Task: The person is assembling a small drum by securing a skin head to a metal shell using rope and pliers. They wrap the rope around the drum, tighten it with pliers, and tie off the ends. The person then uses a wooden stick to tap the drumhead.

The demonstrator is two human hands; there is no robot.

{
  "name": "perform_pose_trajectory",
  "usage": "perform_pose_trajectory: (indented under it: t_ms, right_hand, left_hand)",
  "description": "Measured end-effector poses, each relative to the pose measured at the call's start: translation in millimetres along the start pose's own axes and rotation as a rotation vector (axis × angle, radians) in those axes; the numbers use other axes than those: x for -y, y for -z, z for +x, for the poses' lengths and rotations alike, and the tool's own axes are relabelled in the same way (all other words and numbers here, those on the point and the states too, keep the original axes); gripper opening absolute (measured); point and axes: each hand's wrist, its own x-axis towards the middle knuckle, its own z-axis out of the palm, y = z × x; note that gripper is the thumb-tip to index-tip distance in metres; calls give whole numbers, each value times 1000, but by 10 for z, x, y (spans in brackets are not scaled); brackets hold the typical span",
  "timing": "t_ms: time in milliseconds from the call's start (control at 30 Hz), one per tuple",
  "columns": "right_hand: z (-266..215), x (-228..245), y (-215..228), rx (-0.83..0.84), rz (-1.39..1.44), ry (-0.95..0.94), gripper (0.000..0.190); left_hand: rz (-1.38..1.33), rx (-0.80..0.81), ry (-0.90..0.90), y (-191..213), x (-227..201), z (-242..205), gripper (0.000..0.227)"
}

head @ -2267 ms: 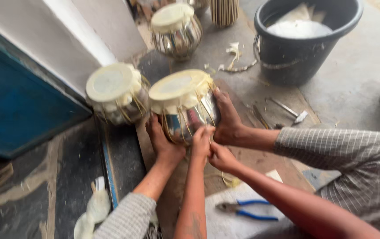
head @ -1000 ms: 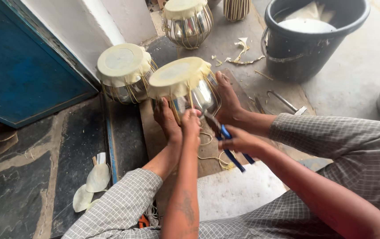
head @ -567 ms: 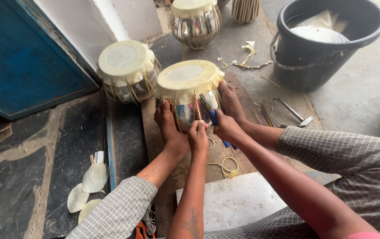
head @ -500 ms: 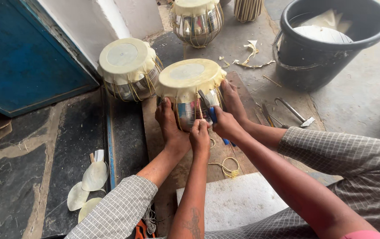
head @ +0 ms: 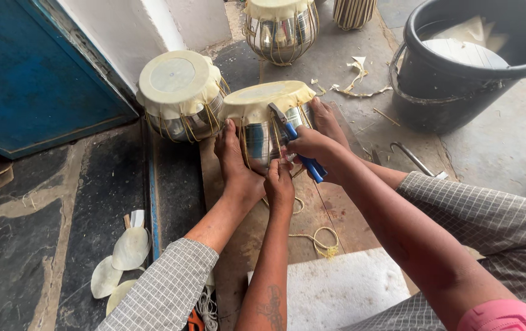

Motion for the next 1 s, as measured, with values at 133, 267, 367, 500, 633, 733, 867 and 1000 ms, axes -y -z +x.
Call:
perform_pose_trajectory:
  t_ms: [133, 267, 367, 500, 633, 733, 867, 1000]
  right_hand:
    - [76, -108, -685, -208, -253, 79, 25]
    - [-12, -234, -1069, -303, -409, 96, 27]
    - [32, -231, -1157, -358, -552, 124, 30]
    - [-92, -185, -1197, -403, -815, 160, 34]
    - [-93, -49, -1002, -243, -1780, 168, 37]
    - [-208, 5, -935, -350, -1214, 162, 27]
    - [-462, -26, -954, -521, -878, 117, 15]
    - [-702, -158, -972, -438, 155, -137, 16]
  left_hand:
    - [-26, 21, -2, -23, 19, 154, 119]
    - [-34, 57, 72, -53, 24, 174, 123]
    - [25, 40, 75, -56, 3, 167, 124]
    - [-63, 26, 56, 12, -47, 73, 132]
    - [-93, -90, 73, -105, -127, 69, 121]
    - [-562, -212, 552, -175, -96, 73, 110]
    - [-159, -83, 258, -142, -62, -5, 96]
    - [34, -64, 44, -119, -136, -117, 90]
